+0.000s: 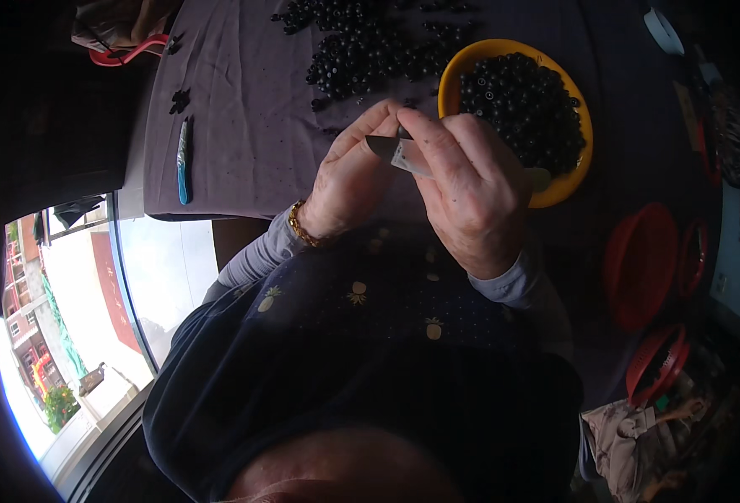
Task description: The person pits black fruits one at a time by cutting them with a small blade to separate the flesh from the seeds, placing the carved fruit into a yellow bowl.
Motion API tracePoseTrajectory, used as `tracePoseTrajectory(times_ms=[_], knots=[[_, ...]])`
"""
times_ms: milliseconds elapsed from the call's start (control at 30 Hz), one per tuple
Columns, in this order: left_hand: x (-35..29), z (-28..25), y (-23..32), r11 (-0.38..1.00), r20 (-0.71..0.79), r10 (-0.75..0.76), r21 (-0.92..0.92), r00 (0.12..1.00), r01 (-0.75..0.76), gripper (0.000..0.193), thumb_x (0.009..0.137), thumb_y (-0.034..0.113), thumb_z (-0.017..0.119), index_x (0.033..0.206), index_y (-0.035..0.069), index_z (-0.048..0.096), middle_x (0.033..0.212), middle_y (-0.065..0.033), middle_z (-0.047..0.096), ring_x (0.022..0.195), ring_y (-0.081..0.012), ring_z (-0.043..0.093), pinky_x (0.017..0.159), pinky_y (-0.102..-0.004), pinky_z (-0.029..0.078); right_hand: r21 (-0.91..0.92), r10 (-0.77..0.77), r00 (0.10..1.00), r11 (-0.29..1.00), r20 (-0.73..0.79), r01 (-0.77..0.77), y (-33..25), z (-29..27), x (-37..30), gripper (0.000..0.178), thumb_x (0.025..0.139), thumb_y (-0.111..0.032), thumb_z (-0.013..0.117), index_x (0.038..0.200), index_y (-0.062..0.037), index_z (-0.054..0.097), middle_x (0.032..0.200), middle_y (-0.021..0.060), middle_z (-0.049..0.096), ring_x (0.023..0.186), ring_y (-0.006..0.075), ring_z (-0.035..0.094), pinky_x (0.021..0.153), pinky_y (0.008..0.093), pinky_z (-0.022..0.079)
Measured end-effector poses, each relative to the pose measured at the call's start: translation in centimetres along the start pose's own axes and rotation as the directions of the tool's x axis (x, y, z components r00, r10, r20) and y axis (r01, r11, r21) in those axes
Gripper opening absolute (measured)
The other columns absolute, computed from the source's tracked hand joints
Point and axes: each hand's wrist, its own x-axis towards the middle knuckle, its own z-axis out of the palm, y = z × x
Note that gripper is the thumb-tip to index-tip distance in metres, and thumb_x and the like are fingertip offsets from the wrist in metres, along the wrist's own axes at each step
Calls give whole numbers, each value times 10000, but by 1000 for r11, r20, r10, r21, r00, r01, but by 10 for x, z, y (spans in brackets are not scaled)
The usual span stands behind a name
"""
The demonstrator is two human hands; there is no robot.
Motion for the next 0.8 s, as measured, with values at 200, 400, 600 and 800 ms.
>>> tracePoseTrajectory(times_ms=[200, 400, 600, 800], knots=[[1, 5, -1, 998, -14, -45, -35, 999, 45, 189, 990, 225, 423, 1003, 66, 525, 840, 40, 496, 768, -43, 421, 714, -209, 379, -32, 41, 999, 999, 9, -41, 4, 0, -5, 359, 707, 26, 729, 1053, -12, 639, 754, 26, 531, 659, 122, 569, 539, 230, 500], [3, 1, 3, 988, -2, 20, -154, 1000, -20, 217, 992, 226, 404, 1046, 47, 515, 875, 7, 509, 808, -85, 455, 767, -228, 393, 140, 211, 974, 965, 82, -220, 4, -8, -2, 355, 787, -153, 718, 1106, -17, 639, 766, 17, 548, 649, 106, 574, 538, 216, 500], [1, 4, 7, 993, -28, 40, -109, 999, -42, 227, 991, 226, 420, 1081, 39, 512, 924, 6, 527, 829, -64, 464, 783, -225, 406, 12, 135, 986, 991, 103, -136, -3, -8, 3, 358, 781, -175, 728, 1091, -16, 647, 744, 15, 526, 623, 100, 554, 525, 218, 484], [-1, 3, 6, 995, 14, 97, -39, 995, -96, 220, 995, 209, 417, 1096, 36, 509, 960, 7, 537, 889, -56, 482, 822, -223, 418, 33, 159, 975, 986, 155, -166, -6, -12, 4, 323, 812, -53, 677, 1130, -8, 638, 804, 48, 576, 670, 110, 580, 553, 215, 494]])
